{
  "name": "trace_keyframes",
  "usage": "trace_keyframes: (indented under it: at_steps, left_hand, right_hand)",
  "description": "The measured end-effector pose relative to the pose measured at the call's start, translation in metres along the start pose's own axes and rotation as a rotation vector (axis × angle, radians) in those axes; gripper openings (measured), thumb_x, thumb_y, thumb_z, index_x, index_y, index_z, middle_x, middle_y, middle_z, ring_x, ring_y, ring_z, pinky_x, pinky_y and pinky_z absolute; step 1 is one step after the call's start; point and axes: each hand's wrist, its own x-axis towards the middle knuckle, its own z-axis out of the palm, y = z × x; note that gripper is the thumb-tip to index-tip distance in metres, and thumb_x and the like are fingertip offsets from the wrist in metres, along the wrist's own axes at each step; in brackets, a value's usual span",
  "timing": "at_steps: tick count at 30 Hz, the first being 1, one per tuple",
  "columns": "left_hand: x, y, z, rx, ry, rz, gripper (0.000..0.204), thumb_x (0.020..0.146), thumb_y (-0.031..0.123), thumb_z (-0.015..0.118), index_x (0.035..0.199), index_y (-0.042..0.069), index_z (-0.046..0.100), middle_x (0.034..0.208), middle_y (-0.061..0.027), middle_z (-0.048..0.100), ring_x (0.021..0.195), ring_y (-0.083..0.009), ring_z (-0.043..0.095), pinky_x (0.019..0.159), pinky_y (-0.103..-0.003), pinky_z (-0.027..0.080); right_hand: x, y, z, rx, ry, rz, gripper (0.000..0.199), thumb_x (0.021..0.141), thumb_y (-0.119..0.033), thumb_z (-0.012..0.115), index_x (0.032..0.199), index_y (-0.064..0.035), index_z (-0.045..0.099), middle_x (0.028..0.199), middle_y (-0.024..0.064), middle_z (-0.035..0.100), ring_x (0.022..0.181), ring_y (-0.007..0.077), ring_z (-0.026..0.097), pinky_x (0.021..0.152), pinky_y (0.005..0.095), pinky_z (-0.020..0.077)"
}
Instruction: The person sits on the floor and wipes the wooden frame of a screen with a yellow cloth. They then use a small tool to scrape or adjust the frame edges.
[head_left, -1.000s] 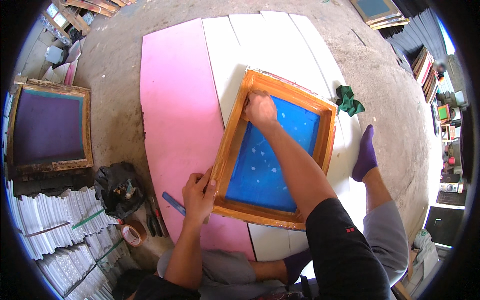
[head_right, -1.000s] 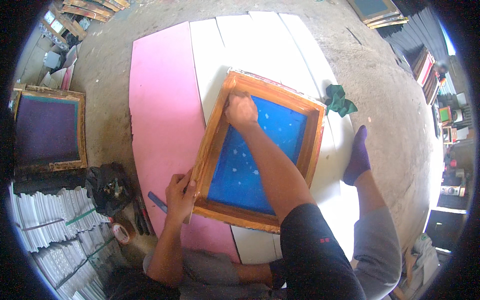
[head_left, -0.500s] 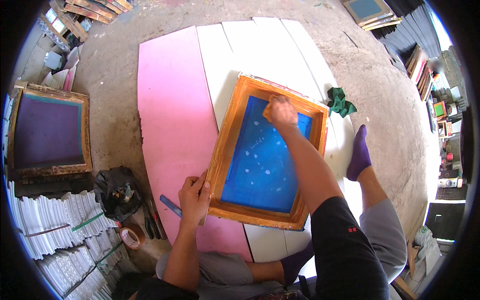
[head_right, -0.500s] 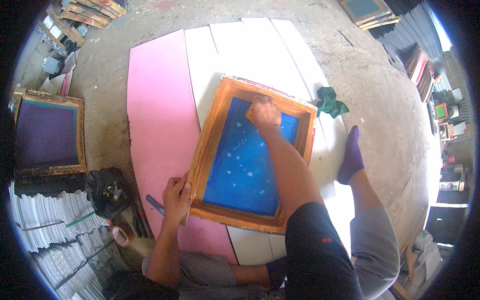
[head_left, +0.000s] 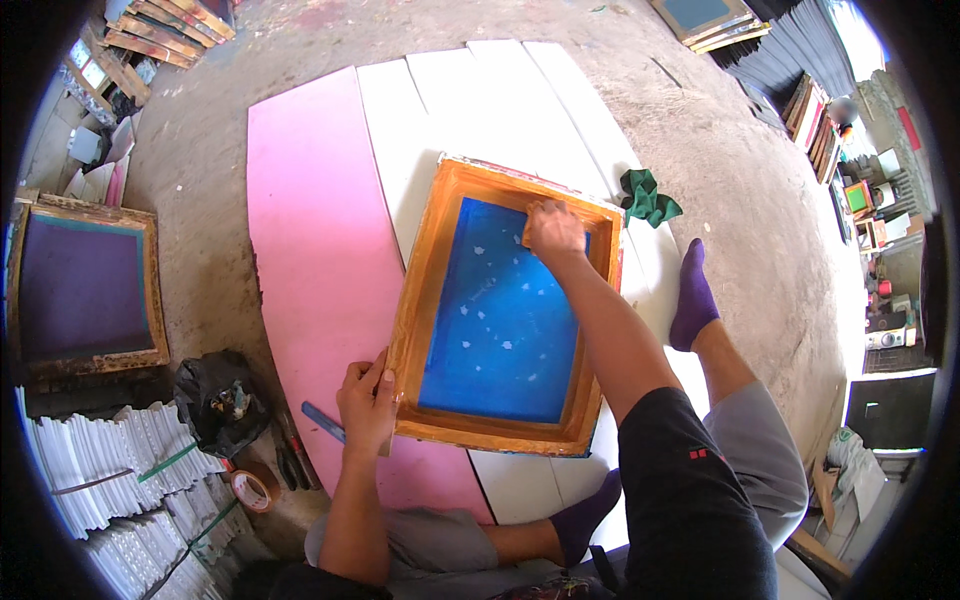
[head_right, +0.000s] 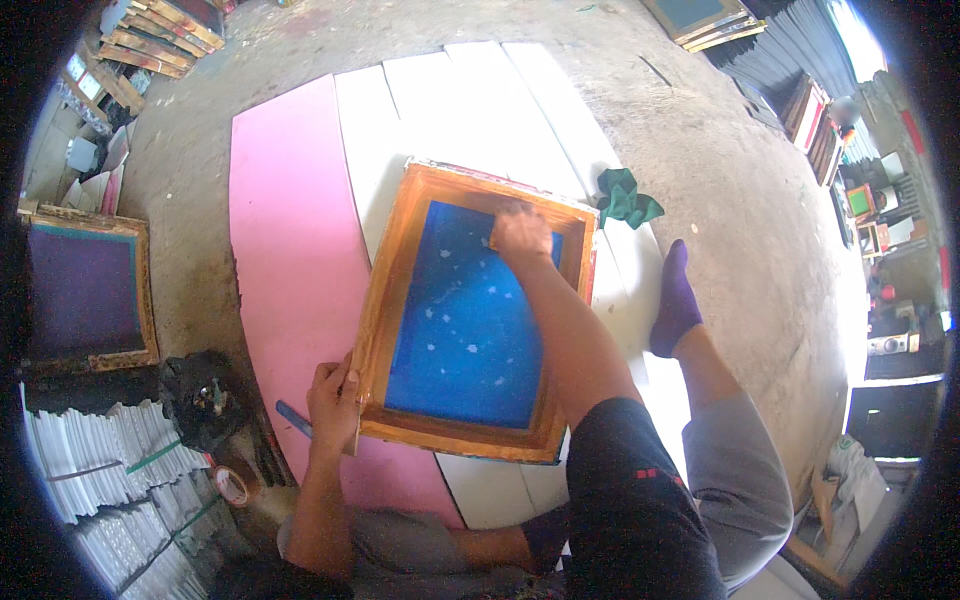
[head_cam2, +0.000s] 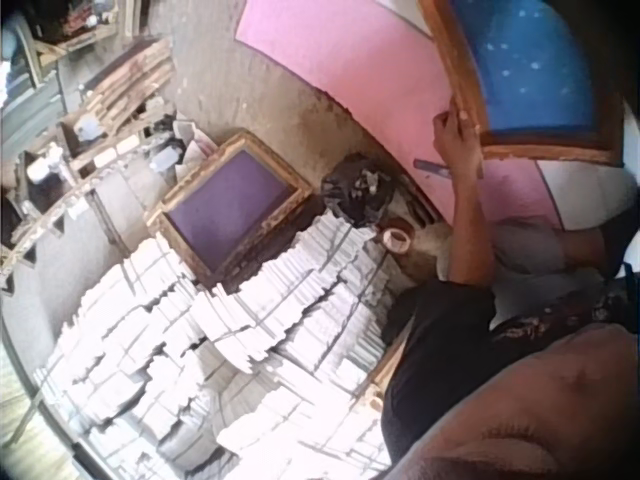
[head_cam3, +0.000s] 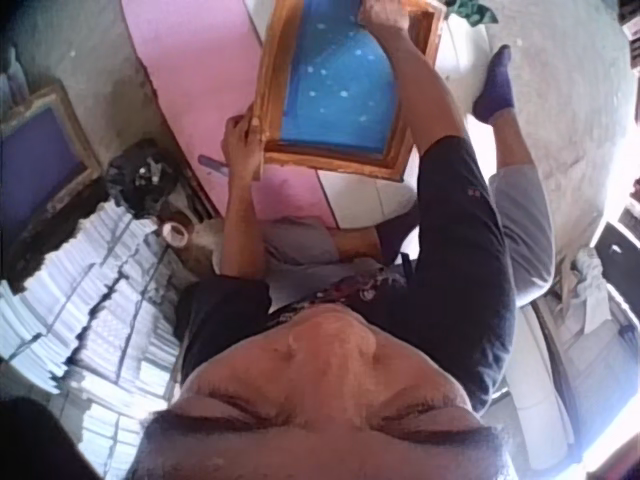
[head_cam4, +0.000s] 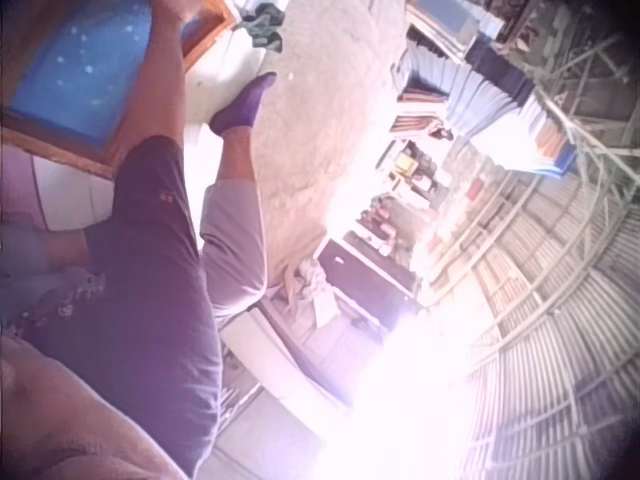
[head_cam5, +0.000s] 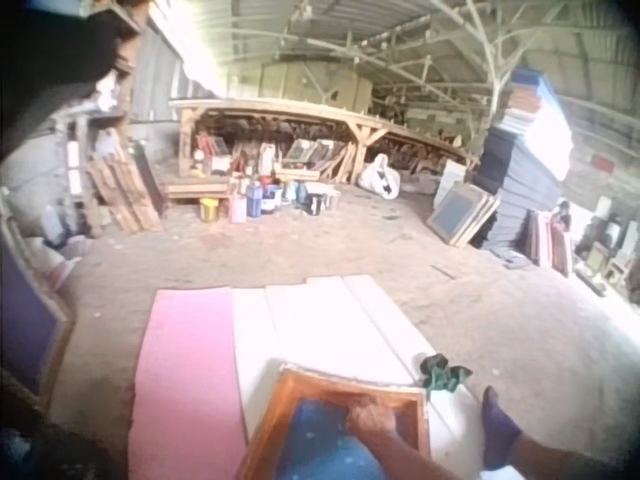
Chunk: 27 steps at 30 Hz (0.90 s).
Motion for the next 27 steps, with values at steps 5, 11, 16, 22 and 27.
trace_keyframes:
  at_steps: [5,11,16,22,27]
  left_hand:
    - [0.0,0.0,-0.002,-0.02,-0.005,-0.014,0.036,0.105,0.027,0.063,0.134,0.011,0.073,0.098,-0.0148,0.066,0.078,-0.026,0.069,0.075,-0.038,0.056]
    - [-0.001,-0.002,-0.001,-0.063,0.017,-0.031,0.034,0.104,0.025,0.063,0.133,0.012,0.074,0.096,-0.014,0.065,0.078,-0.0259,0.068,0.075,-0.038,0.056]
    - [-0.004,-0.002,0.003,0.009,0.032,-0.009,0.033,0.104,0.023,0.062,0.133,0.013,0.074,0.099,-0.0128,0.067,0.079,-0.0275,0.069,0.077,-0.04,0.056]
    - [-0.003,0.001,0.003,-0.002,0.023,-0.053,0.033,0.104,0.023,0.061,0.133,0.014,0.074,0.103,-0.0134,0.067,0.085,-0.0299,0.07,0.081,-0.043,0.056]
    - [-0.003,-0.003,0.003,0.058,0.025,-0.002,0.033,0.105,0.024,0.06,0.135,0.016,0.073,0.103,-0.0136,0.066,0.088,-0.0305,0.07,0.082,-0.043,0.056]
  right_hand:
    - [-0.015,0.045,-0.011,-0.26,-0.267,0.111,0.024,0.094,-0.021,0.068,0.114,-0.0093,0.075,0.118,0.0082,0.072,0.12,0.027,0.064,0.091,0.0417,0.0592]
    - [-0.014,0.052,-0.018,-0.371,-0.375,0.271,0.036,0.09,-0.039,0.08,0.112,-0.0105,0.078,0.115,0.0073,0.077,0.108,0.0276,0.073,0.085,0.0418,0.0615]
    - [-0.019,0.051,-0.023,-0.15,-0.466,0.36,0.041,0.088,-0.051,0.081,0.108,-0.0144,0.081,0.111,0.0074,0.08,0.104,0.0254,0.078,0.082,0.0402,0.0621]
    - [-0.07,0.014,-0.037,-0.13,-0.48,0.401,0.036,0.095,-0.048,0.073,0.108,-0.0154,0.082,0.111,0.0078,0.08,0.105,0.0276,0.077,0.083,0.0411,0.0622]
    - [-0.141,-0.018,-0.057,-0.071,-0.559,0.401,0.024,0.098,-0.035,0.069,0.101,-0.0144,0.083,0.106,0.0079,0.081,0.1,0.0272,0.079,0.077,0.0426,0.0644]
